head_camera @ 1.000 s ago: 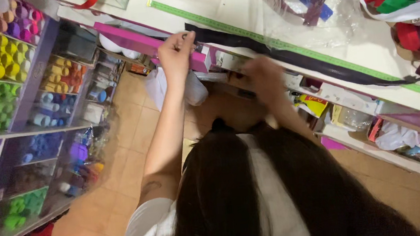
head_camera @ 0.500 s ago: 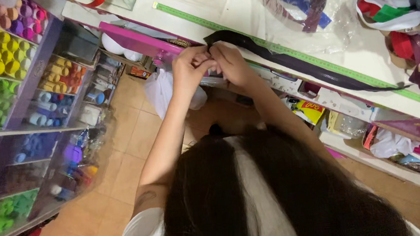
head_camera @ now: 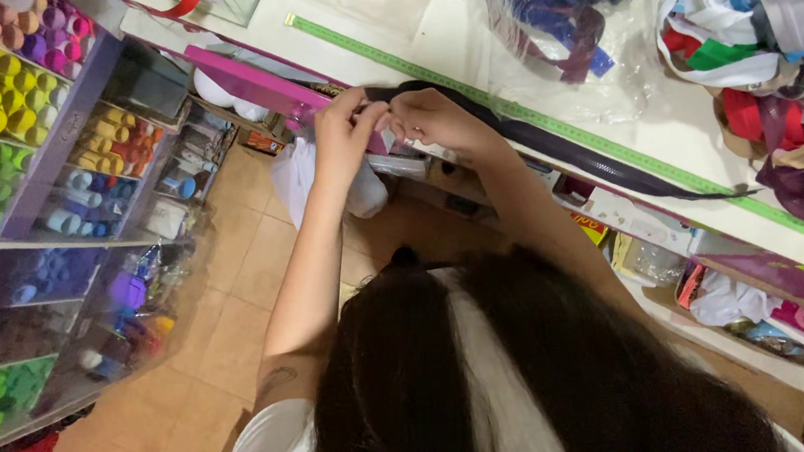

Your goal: The person picks up and measures several zippers of different colors against a ruler on a counter, handling them one at a time and putting some into a plastic bag.

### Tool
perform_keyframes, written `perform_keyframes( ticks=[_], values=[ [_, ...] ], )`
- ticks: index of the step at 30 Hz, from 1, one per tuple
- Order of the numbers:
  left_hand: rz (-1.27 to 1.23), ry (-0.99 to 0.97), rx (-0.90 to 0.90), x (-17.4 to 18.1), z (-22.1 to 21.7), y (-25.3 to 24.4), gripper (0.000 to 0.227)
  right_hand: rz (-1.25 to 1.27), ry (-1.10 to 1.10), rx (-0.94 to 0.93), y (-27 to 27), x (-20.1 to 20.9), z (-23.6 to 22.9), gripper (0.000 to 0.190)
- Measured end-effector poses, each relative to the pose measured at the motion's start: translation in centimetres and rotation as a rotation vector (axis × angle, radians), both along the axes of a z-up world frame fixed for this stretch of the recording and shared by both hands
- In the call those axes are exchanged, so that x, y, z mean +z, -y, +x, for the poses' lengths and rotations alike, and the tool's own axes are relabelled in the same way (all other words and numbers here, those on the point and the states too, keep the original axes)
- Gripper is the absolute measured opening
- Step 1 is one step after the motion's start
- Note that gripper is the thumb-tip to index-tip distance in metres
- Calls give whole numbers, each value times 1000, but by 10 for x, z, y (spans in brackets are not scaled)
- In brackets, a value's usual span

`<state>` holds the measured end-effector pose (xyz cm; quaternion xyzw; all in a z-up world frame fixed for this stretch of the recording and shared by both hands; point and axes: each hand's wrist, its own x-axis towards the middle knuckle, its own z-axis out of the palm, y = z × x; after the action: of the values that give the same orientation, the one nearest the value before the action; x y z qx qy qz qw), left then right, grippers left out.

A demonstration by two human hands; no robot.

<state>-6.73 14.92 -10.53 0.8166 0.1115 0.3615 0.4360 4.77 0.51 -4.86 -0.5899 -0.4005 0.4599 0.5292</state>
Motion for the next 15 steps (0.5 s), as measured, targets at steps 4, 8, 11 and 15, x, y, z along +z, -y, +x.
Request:
perform_keyframes(
  ticks=[4, 8, 11, 15],
  values=[
    [42, 27, 25, 7, 4, 2, 8, 76, 186, -34, -1, -7, 8, 43],
    [-30, 71, 97, 15, 10, 7, 10, 267, 501, -161, 2, -9, 6, 37],
    [-36, -41, 157, 18, 15, 9, 28, 260, 867, -286, 1, -35, 13, 36],
    [-25, -25, 247, 3, 30, -26, 13, 288, 929, -341, 33, -35, 17, 43]
  ],
)
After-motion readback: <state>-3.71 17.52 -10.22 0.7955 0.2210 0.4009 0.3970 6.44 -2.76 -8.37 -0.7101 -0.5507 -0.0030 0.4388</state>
